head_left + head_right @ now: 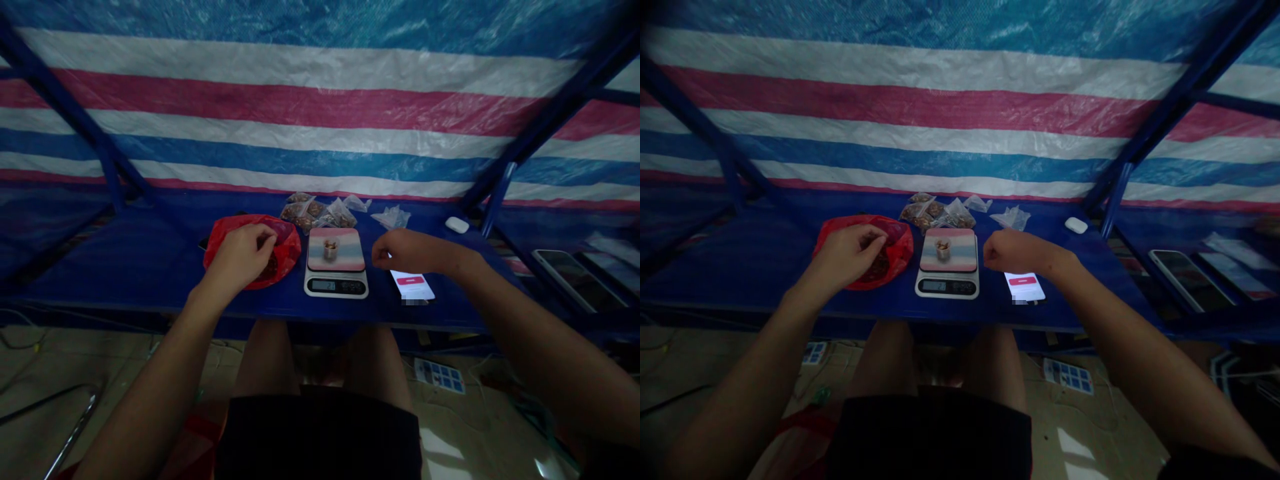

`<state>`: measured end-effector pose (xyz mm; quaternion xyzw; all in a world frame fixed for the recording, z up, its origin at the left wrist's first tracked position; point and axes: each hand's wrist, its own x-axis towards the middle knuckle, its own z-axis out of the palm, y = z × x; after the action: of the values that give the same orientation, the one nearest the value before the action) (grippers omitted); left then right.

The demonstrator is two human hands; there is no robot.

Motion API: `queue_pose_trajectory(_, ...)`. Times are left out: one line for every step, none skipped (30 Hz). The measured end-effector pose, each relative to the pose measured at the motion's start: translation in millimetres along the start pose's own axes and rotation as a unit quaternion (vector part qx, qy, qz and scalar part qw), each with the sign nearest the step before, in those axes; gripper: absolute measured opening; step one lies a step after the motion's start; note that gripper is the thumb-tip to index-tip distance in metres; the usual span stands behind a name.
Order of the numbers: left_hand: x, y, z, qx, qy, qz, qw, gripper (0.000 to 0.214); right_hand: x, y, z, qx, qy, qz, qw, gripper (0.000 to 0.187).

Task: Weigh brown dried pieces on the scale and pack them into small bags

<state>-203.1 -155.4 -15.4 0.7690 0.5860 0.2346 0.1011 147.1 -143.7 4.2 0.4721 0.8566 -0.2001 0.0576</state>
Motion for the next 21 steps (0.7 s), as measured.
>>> queue_pose_trajectory(-2,-9,-3.1,0.020,-0.021,-0.010,1.000,0.032,1,-1,-6,0.004,0.035,-0.002,0.999,0.021)
queue_pose_trajectory(-5,-17,-5.3,0.036,-0.043,-0.018,0.998,0.032,3,-4,-12,0.008,0.075,-0.006,0.997,0.022)
queue_pose_trajectory(-7,-23,-6.7,0.045,-0.060,-0.024,0.997,0.033,6,-9,-16,0.010,0.112,-0.015,0.993,0.024)
queue_pose_trajectory(-9,-29,-7.4,0.049,-0.073,-0.026,0.996,0.034,10,-14,-19,0.010,0.143,-0.027,0.989,0.026)
queue_pose_trajectory(-10,-32,-7.5,0.051,-0.084,-0.026,0.995,0.035,14,-21,-21,0.005,0.163,-0.040,0.986,0.027)
queue_pose_trajectory(-12,-35,-7.2,0.052,-0.093,-0.024,0.994,0.036,19,-29,-21,-0.007,0.173,-0.052,0.984,0.027)
queue_pose_trajectory(-13,-36,-6.6,0.053,-0.104,-0.020,0.993,0.036,23,-36,-20,-0.022,0.177,-0.061,0.982,0.027)
queue_pose_trajectory(-13,-37,-5.9,0.056,-0.117,-0.015,0.991,0.036,28,-44,-19,-0.040,0.178,-0.065,0.981,0.028)
queue_pose_trajectory(-13,-37,-5.2,0.059,-0.129,-0.007,0.990,0.035,32,-51,-17,-0.058,0.181,-0.066,0.980,0.029)
queue_pose_trajectory(-13,-37,-4.6,0.062,-0.138,0.001,0.988,0.033,35,-57,-15,-0.071,0.190,-0.066,0.977,0.031)
queue_pose_trajectory(-12,-38,-4.0,0.065,-0.139,0.010,0.988,0.033,39,-64,-14,-0.078,0.202,-0.070,0.974,0.032)
queue_pose_trajectory(-10,-39,-3.7,0.068,-0.133,0.017,0.989,0.033,43,-72,-13,-0.078,0.215,-0.083,0.970,0.032)
queue_pose_trajectory(-9,-40,-3.5,0.069,-0.120,0.021,0.990,0.034,48,-80,-12,-0.070,0.227,-0.106,0.966,0.031)
queue_pose_trajectory(-7,-42,-3.5,0.069,-0.104,0.021,0.992,0.035,53,-90,-10,-0.058,0.234,-0.137,0.961,0.030)
queue_pose_trajectory(-5,-43,-3.6,0.069,-0.089,0.019,0.993,0.037,61,-100,-8,-0.044,0.232,-0.176,0.956,0.030)
queue_pose_trajectory(-4,-45,-3.8,0.068,-0.078,0.014,0.994,0.038,70,-110,-6,-0.032,0.222,-0.215,0.950,0.030)
queue_pose_trajectory(-2,-46,-4.0,0.069,-0.073,0.007,0.995,0.039,81,-121,-3,-0.027,0.203,-0.253,0.946,0.030)
queue_pose_trajectory(0,-47,-4.2,0.071,-0.076,0.000,0.995,0.040,92,-131,1,-0.026,0.179,-0.281,0.943,0.031)
queue_pose_trajectory(1,-49,-4.4,0.074,-0.083,-0.006,0.994,0.040,104,-140,4,-0.030,0.162,-0.292,0.942,0.032)
queue_pose_trajectory(2,-50,-4.5,0.079,-0.094,-0.010,0.992,0.040,116,-147,8,-0.044,0.143,-0.287,0.946,0.033)
queue_pose_trajectory(3,-52,-4.5,0.083,-0.105,-0.011,0.991,0.040,127,-152,11,-0.066,0.123,-0.270,0.953,0.033)
